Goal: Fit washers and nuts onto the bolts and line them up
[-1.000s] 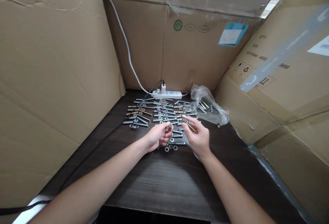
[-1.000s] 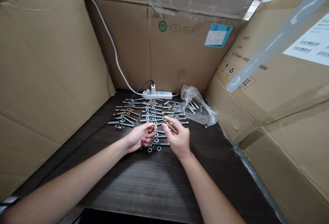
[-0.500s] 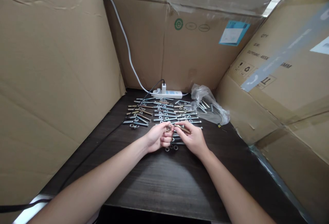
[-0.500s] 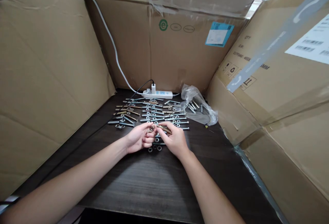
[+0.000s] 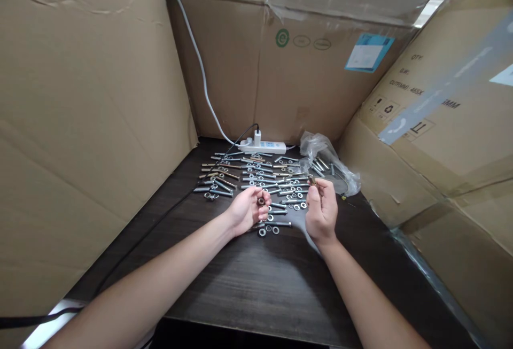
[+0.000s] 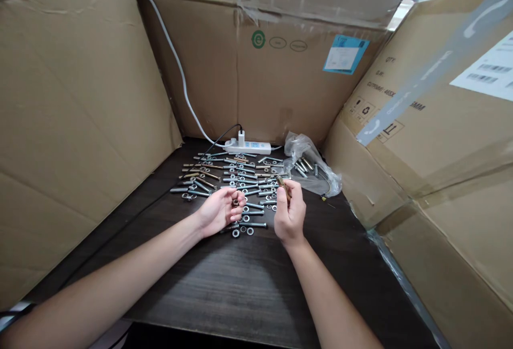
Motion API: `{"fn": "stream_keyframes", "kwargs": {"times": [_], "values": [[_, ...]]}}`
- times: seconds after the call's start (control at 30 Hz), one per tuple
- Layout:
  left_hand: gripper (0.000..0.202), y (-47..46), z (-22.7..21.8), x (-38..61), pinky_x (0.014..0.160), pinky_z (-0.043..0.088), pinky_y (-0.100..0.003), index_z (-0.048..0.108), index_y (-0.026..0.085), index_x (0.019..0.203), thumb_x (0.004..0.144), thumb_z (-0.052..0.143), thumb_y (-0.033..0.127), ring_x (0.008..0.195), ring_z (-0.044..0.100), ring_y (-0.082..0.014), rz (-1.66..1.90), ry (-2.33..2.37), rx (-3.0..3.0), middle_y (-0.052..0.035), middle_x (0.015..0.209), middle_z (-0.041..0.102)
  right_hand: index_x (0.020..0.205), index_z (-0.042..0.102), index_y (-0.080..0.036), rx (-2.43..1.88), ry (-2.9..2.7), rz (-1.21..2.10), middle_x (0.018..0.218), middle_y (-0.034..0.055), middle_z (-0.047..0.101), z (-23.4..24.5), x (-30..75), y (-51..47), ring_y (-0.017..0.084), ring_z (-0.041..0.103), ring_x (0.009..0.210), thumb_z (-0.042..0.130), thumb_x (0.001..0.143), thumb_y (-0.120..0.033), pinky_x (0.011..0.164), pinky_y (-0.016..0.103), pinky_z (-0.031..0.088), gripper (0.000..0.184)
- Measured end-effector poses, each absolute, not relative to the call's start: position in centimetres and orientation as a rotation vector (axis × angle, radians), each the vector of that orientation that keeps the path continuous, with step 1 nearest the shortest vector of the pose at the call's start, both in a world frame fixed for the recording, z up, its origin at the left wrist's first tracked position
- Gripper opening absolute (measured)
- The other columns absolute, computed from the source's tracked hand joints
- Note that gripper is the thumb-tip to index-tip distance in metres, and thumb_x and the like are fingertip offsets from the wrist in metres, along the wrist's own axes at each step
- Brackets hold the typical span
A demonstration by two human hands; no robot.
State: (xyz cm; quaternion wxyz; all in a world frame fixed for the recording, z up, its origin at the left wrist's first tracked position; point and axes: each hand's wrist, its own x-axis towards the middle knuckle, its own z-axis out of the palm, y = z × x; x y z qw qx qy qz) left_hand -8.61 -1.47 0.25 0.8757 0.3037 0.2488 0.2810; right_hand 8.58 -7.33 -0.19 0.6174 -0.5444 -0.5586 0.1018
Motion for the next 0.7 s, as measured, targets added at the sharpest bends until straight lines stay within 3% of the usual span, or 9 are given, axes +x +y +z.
{"fn": "stream_keyframes", "kwargs": {"times": [0.13, 0.3, 0.47, 0.7], "values": [[0.017, -1.42, 0.17, -8.63, 0.044, 0.032, -0.020, 0.047, 0.014, 0.064, 0.078, 0.039, 0.021, 0.046, 0.037, -0.0079, 0.593, 0.508, 0.664, 0.0007, 0.060, 0.039, 0.100, 0.053, -0.020, -1.174, -1.201, 0.207, 0.072, -0.0005, 0.051, 0.14, 8.05, -7.32, 0.011, 0.045, 0.059, 0.048, 0.090, -0.031, 0.055, 0.024, 0.037, 0.016], [0.019, -1.47, 0.05, -8.53, 0.046, 0.034, -0.020, 0.052, 0.012, 0.072, 0.079, 0.039, 0.024, 0.051, 0.044, -0.0096, 0.602, 0.512, 0.667, -0.0024, 0.064, 0.047, 0.105, 0.056, -0.020, -1.256, -1.386, 0.224, 0.073, 0.0002, 0.054, 0.41, 7.88, -7.39, 0.011, 0.045, 0.054, 0.050, 0.088, -0.033, 0.052, 0.023, 0.038, 0.022], [0.017, -1.55, 0.00, -8.51, 0.042, 0.026, -0.017, 0.051, 0.015, 0.076, 0.081, 0.043, 0.029, 0.046, 0.038, -0.0069, 0.541, 0.534, 0.637, 0.0016, 0.061, 0.043, 0.117, 0.054, -0.022, -1.455, -1.816, 0.459, 0.057, -0.0056, 0.042, 0.15, 7.65, -7.22, 0.012, 0.042, 0.048, 0.055, 0.084, -0.038, 0.049, 0.023, 0.032, 0.037], [0.010, -1.84, 0.13, -8.50, 0.044, 0.025, -0.016, 0.050, 0.015, 0.080, 0.077, 0.053, 0.024, 0.045, 0.034, -0.0042, 0.512, 0.557, 0.713, 0.0034, 0.063, 0.042, 0.104, 0.057, -0.021, -1.428, -1.741, 0.491, 0.052, -0.0070, 0.033, 0.23, 7.95, -7.26, 0.012, 0.038, 0.046, 0.046, 0.088, -0.037, 0.050, 0.023, 0.030, 0.025]]}}
